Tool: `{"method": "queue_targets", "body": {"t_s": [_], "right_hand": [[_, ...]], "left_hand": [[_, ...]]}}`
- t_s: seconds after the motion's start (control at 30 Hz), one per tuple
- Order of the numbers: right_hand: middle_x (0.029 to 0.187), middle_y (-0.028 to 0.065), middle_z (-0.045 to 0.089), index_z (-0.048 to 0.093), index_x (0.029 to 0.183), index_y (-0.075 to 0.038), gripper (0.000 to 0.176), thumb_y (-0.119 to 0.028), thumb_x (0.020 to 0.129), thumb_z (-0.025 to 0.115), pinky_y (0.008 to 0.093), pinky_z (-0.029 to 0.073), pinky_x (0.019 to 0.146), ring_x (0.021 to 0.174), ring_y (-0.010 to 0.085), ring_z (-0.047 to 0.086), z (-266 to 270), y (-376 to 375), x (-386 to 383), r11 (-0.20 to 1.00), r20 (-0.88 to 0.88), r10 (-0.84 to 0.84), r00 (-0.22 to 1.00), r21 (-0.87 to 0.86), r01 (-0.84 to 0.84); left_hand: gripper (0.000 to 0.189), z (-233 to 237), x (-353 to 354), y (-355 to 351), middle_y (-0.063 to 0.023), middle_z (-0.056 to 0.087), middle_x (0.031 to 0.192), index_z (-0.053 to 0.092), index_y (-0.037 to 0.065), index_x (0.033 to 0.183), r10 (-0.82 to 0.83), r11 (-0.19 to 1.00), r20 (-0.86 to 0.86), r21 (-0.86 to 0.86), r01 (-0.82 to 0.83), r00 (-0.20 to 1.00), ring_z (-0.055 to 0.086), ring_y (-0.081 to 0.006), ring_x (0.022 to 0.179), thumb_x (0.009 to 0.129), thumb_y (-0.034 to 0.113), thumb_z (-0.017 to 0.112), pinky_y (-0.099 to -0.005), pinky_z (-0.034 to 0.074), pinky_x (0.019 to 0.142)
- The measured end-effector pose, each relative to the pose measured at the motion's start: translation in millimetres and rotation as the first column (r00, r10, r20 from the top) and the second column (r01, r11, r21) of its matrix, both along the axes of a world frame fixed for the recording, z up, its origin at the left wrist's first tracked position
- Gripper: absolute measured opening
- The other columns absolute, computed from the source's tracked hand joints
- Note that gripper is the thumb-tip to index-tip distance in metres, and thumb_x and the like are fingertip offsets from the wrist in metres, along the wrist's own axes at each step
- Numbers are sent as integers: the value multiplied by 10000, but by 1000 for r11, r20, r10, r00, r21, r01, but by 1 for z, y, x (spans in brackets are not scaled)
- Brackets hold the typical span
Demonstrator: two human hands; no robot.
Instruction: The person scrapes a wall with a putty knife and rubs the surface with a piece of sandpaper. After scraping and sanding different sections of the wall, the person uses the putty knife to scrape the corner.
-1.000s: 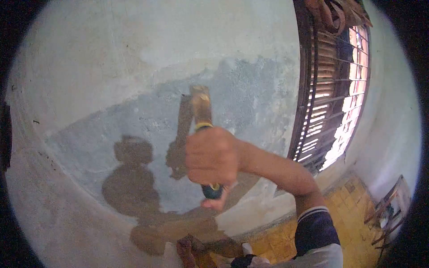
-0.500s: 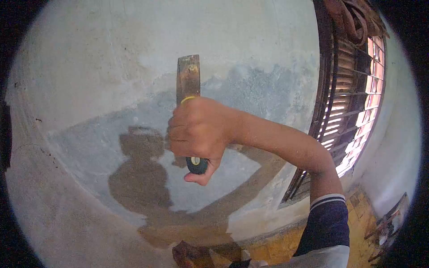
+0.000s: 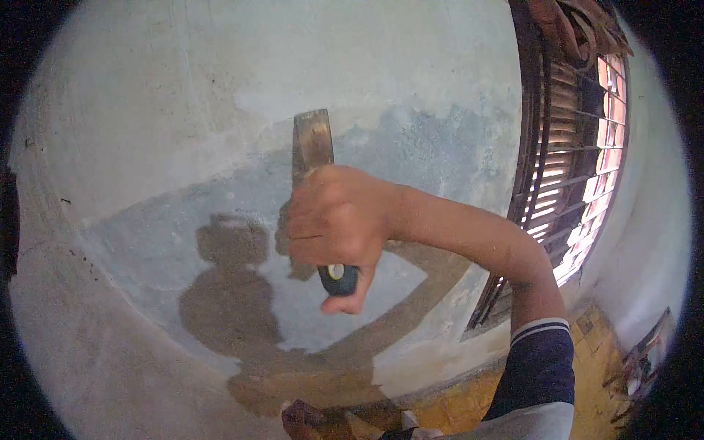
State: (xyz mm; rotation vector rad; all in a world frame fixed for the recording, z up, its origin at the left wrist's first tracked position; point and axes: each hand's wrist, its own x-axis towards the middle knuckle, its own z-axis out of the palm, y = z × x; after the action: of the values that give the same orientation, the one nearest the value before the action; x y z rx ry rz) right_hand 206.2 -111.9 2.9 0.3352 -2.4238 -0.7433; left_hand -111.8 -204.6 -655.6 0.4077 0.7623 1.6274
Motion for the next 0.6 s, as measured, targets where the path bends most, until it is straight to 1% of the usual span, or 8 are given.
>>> {"method": "queue_targets", "body": {"t_s": [0.07,0.17,0.27,0.37,0.4,0.47,0.53,0.6], "right_hand": [[549,9,377,441,550,-105,499,-533,794,526,341,346,416,452,226,454,9,3,4,999,-36,-12,999,30,13],[546,20,373,423,546,-100,499,-523,789,531,345,329,403,440,229,445,-2,-24,-7,1000,86,-1,996,-30,3],[543,23,381,413,544,-99,499,-518,785,537,344,330,400,438,229,442,3,2,5,999,-46,34,998,34,-33],[541,10,398,430,553,-112,493,-529,791,544,341,345,408,442,234,444,8,-8,13,998,-78,-51,996,32,54],[546,7,403,437,559,-112,500,-540,791,549,341,351,413,447,232,448,1,-16,12,997,-73,-77,994,14,78],[555,2,414,450,570,-111,514,-562,792,560,341,361,423,458,228,454,-30,-40,2,991,-61,-134,989,-20,133],[587,22,442,477,594,-91,523,-560,801,579,336,373,443,496,216,482,-72,-56,-9,986,-36,-131,991,-112,126],[625,48,465,522,629,-62,516,-538,812,600,348,419,481,562,229,531,-128,-63,-16,945,-73,-124,990,-312,95]], "left_hand": [[287,1,-6,-1,-64,609,1009,581,22,1142,-15,1000,-27,-13,14,1000,557,-182,882,911,187,625,-329,479,745],[286,2,-9,0,-64,609,1004,582,22,1144,-35,999,-56,-28,34,998,556,-182,870,918,193,616,-330,481,735],[284,1,-3,-5,-63,609,1000,584,22,1146,-61,997,-76,-50,57,995,555,-182,858,924,198,606,-330,482,724],[283,2,-2,-8,-63,609,995,586,22,1149,-100,993,-106,-73,92,989,554,-182,847,931,203,597,-331,483,714],[283,3,-2,-7,-63,609,993,587,22,1149,-115,991,-115,-78,107,987,553,-182,843,933,205,594,-331,484,710],[283,5,0,-4,-63,609,990,588,22,1151,-151,986,-134,-87,140,979,553,-182,835,937,209,588,-332,485,703],[283,6,0,-6,-63,609,987,589,22,1152,-186,980,-153,-102,172,971,552,-182,827,942,212,582,-332,486,696],[284,6,0,-12,-63,610,984,590,22,1153,-220,972,-169,-123,201,961,552,-182,820,946,216,576,-333,487,689]]}}
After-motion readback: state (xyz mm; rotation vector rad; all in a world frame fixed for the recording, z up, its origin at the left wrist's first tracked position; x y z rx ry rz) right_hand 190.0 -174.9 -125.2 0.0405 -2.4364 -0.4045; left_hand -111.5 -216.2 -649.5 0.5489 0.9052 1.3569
